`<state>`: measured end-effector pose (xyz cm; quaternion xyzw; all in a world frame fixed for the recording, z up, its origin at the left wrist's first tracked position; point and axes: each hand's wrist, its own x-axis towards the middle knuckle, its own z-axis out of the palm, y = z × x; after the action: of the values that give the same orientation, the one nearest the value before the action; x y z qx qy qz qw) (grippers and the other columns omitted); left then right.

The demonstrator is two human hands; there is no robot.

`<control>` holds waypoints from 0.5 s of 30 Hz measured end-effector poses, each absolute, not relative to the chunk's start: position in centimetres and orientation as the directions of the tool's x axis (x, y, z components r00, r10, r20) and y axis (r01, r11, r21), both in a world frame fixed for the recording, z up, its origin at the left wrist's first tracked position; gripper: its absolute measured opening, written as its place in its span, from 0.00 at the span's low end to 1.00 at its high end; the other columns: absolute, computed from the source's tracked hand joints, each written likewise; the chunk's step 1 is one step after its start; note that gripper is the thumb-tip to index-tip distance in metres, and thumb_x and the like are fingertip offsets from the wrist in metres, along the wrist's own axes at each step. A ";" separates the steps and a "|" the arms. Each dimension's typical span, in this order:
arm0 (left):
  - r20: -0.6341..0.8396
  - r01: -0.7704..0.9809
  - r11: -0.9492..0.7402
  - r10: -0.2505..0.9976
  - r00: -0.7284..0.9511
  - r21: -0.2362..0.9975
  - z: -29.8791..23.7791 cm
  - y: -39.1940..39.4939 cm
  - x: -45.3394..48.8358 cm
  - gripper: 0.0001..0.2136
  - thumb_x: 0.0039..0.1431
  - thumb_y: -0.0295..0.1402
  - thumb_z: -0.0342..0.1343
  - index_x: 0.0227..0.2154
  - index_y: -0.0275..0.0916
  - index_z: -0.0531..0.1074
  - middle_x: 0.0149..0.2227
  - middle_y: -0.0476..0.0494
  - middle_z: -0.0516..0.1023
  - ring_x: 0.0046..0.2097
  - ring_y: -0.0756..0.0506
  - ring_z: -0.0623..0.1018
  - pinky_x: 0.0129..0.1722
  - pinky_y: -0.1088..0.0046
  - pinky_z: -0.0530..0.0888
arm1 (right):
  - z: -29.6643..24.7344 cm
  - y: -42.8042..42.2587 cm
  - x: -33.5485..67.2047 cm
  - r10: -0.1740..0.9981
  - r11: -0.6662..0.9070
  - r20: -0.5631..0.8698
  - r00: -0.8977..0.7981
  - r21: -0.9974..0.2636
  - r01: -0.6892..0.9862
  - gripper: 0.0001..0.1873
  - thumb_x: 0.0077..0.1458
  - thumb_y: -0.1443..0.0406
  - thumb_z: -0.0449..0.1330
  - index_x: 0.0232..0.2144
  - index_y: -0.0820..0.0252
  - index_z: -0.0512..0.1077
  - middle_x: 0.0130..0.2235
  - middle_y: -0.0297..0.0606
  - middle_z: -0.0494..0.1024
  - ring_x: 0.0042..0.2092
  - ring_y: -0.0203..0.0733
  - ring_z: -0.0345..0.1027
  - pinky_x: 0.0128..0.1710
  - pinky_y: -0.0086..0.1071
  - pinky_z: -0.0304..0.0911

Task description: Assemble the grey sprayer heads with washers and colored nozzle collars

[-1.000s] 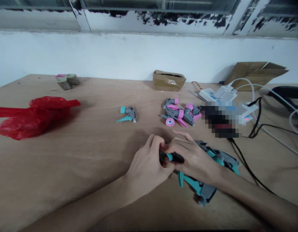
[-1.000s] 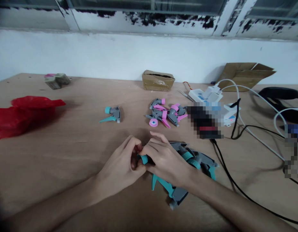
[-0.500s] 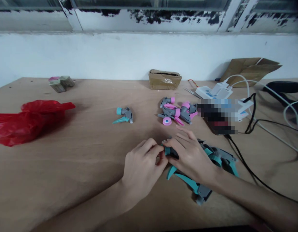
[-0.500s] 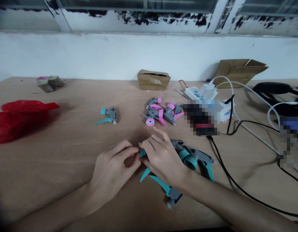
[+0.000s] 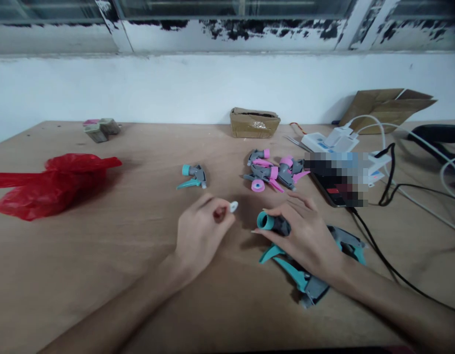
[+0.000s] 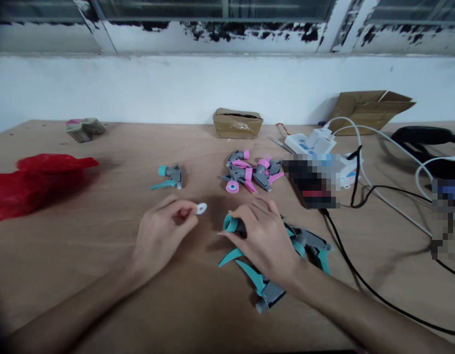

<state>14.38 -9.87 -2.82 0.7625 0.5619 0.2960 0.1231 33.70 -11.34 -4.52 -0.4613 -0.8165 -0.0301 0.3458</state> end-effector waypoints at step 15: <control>-0.176 0.069 0.162 0.921 0.347 0.984 -3.2 -8.7 14.6 0.07 0.59 0.34 0.50 0.36 0.35 0.66 0.32 0.46 0.71 0.30 0.50 0.75 0.23 0.76 0.77 | -3.8 -10.9 34.1 0.750 0.607 0.586 -0.306 -0.425 0.672 0.14 0.49 0.59 0.63 0.36 0.58 0.67 0.35 0.36 0.77 0.41 0.43 0.71 0.47 0.42 0.60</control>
<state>14.59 -8.73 -3.24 0.5458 0.4533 0.3478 0.6129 34.08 -10.93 -3.78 -0.4407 -0.8067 0.0500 0.3907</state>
